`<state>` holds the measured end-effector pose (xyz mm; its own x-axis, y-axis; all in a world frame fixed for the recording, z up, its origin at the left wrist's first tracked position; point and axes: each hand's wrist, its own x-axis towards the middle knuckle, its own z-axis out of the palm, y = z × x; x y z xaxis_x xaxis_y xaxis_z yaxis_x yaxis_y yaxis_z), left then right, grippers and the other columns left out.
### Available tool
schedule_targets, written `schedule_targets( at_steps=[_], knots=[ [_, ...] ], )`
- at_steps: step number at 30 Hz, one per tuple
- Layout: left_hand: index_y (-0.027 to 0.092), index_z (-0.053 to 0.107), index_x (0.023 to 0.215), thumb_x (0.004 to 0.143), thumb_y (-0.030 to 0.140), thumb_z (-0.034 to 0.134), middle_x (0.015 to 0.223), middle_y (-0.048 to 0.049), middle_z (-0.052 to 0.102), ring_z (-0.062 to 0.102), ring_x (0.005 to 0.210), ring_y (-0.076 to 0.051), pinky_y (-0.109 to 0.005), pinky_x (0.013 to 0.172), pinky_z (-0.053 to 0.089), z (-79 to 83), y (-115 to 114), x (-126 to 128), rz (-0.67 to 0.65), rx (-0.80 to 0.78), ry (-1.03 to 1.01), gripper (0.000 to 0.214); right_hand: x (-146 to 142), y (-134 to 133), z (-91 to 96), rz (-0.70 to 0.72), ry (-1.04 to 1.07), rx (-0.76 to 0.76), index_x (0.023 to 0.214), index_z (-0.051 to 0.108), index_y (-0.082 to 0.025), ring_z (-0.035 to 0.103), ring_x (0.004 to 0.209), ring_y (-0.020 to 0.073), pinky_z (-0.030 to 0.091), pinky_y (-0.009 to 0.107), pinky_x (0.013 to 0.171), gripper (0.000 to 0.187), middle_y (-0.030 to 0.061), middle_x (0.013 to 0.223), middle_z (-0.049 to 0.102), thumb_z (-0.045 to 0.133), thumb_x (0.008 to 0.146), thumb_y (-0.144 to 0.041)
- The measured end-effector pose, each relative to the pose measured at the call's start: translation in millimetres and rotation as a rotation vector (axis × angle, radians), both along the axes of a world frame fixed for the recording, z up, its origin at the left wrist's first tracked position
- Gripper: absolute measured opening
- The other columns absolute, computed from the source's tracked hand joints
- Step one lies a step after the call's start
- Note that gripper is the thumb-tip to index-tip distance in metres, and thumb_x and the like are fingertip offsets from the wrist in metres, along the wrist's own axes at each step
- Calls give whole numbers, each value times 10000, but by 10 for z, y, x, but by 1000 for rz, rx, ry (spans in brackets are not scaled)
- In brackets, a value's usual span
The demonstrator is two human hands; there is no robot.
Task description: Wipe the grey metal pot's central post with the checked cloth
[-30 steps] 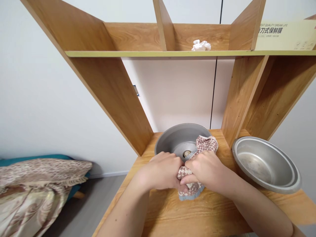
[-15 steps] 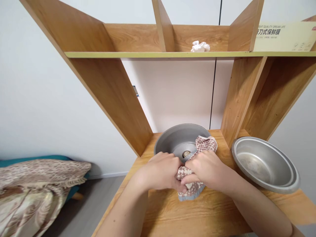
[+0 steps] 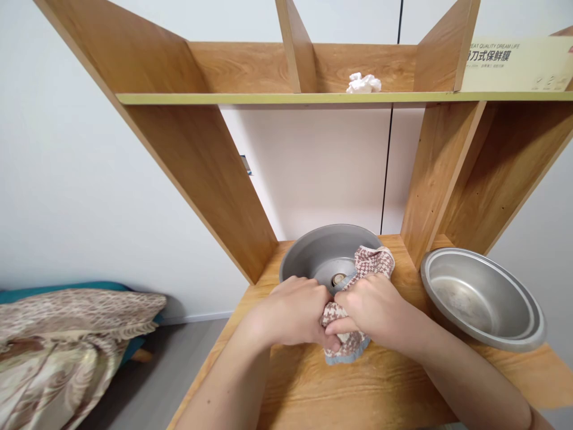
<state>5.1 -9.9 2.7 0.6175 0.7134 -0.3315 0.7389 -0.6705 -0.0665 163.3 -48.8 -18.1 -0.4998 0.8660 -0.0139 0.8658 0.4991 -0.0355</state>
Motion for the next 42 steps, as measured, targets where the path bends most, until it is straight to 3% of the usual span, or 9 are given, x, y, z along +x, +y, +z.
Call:
schedule_targets(
  at_steps=[14, 42],
  knots=[
    [267, 742, 706, 635, 762, 654, 703, -51, 727, 682, 706, -274, -345, 616, 465, -13, 1, -1, -11, 8, 6, 508, -10, 40, -109, -5, 13, 63, 901, 745, -200, 699, 691, 244, 430, 304, 584, 537, 89, 773, 742, 539, 868, -695],
    [263, 731, 702, 620, 702, 707, 694, -39, 727, 678, 697, -246, -319, 621, 448, -1, 1, 6, -11, -4, -11, 447, 4, 20, -80, -5, 32, 40, 910, 747, -193, 684, 683, 225, 419, 294, 593, 553, 92, 777, 736, 518, 880, -697]
  ],
)
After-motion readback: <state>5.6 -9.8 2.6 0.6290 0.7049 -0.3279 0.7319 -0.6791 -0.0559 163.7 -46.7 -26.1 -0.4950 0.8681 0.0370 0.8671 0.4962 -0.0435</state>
